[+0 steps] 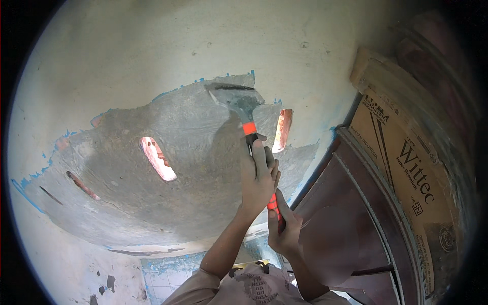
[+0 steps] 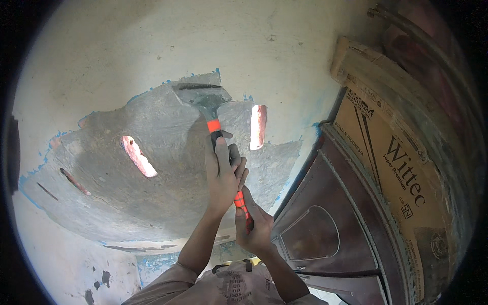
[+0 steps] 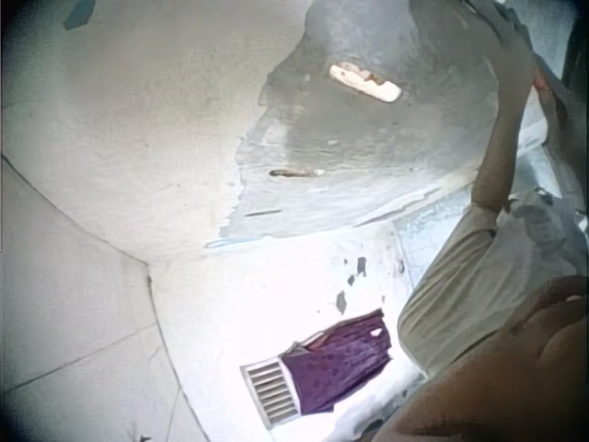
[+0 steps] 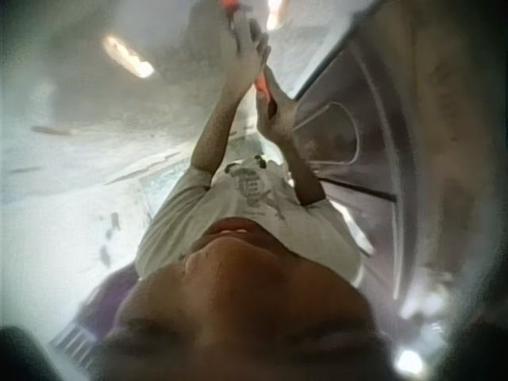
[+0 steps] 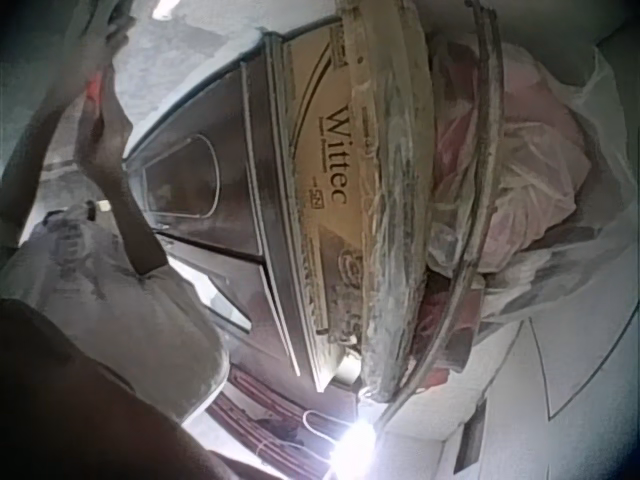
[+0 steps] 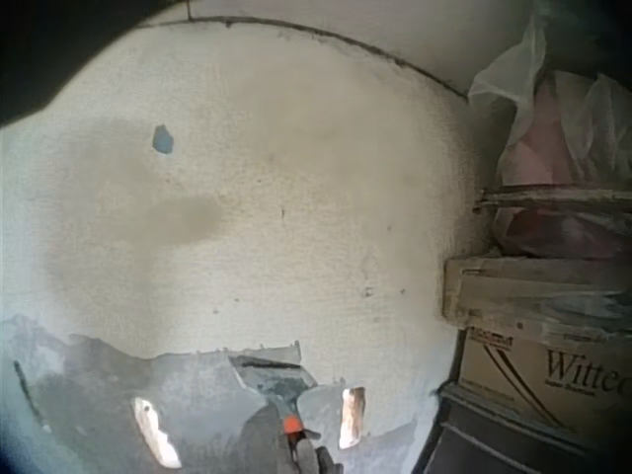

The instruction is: The person scrapes old paint and plaster from a damaged wall surface using a hand scraper tool.

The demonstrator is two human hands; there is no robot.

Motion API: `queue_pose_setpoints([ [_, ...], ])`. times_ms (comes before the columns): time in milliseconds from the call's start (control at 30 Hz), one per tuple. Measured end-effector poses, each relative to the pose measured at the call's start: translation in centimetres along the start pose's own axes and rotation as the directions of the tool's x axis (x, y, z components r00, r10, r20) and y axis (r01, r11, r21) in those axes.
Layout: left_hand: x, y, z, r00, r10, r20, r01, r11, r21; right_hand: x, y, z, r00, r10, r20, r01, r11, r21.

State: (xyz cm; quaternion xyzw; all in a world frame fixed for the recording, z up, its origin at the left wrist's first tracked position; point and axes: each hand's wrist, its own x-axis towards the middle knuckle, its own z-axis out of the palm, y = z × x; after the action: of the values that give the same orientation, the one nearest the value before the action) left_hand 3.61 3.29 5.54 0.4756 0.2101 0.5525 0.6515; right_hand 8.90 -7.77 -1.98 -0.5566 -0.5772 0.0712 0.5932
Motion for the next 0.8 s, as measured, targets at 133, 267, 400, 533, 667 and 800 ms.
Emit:
queue_pose_setpoints([
  [133, -0.9, -1.4, -0.4, 0.997, -0.066, -0.05, 0.067, 0.998, 0.022, -1.2, 1.6, 0.2, 0.995, -0.091, -0.041, 0.089, 0.995, -0.053],
  [267, -0.1, -0.4, 0.5, 0.998, -0.049, -0.032, 0.049, 0.999, -0.021, 0.0, 0.1, -0.6, 0.999, -0.032, -0.006, 0.032, 0.999, 0.002],
  [400, -0.7, -0.1, 0.9, 0.987, -0.066, -0.145, 0.069, 0.998, 0.016, -0.2, 0.6, -0.5, 0.994, -0.107, -0.019, 0.108, 0.994, 0.03],
  [533, -0.5, -1.5, 0.2, 0.995, -0.076, -0.065, 0.078, 0.996, 0.034, -0.4, 2.0, -0.4, 0.971, -0.232, -0.058, 0.228, 0.972, -0.06],
  [667, -0.3, 1.7, 1.4, 0.997, -0.019, -0.075, 0.022, 0.999, 0.036, 1.1, -0.4, -1.2, 0.995, -0.103, 0.005, 0.102, 0.993, 0.062],
  [800, -0.8, -0.6, 1.2, 0.986, -0.002, -0.168, 0.01, 0.999, 0.048, -0.3, 0.6, -1.0, 0.988, -0.151, 0.001, 0.151, 0.988, 0.002],
])
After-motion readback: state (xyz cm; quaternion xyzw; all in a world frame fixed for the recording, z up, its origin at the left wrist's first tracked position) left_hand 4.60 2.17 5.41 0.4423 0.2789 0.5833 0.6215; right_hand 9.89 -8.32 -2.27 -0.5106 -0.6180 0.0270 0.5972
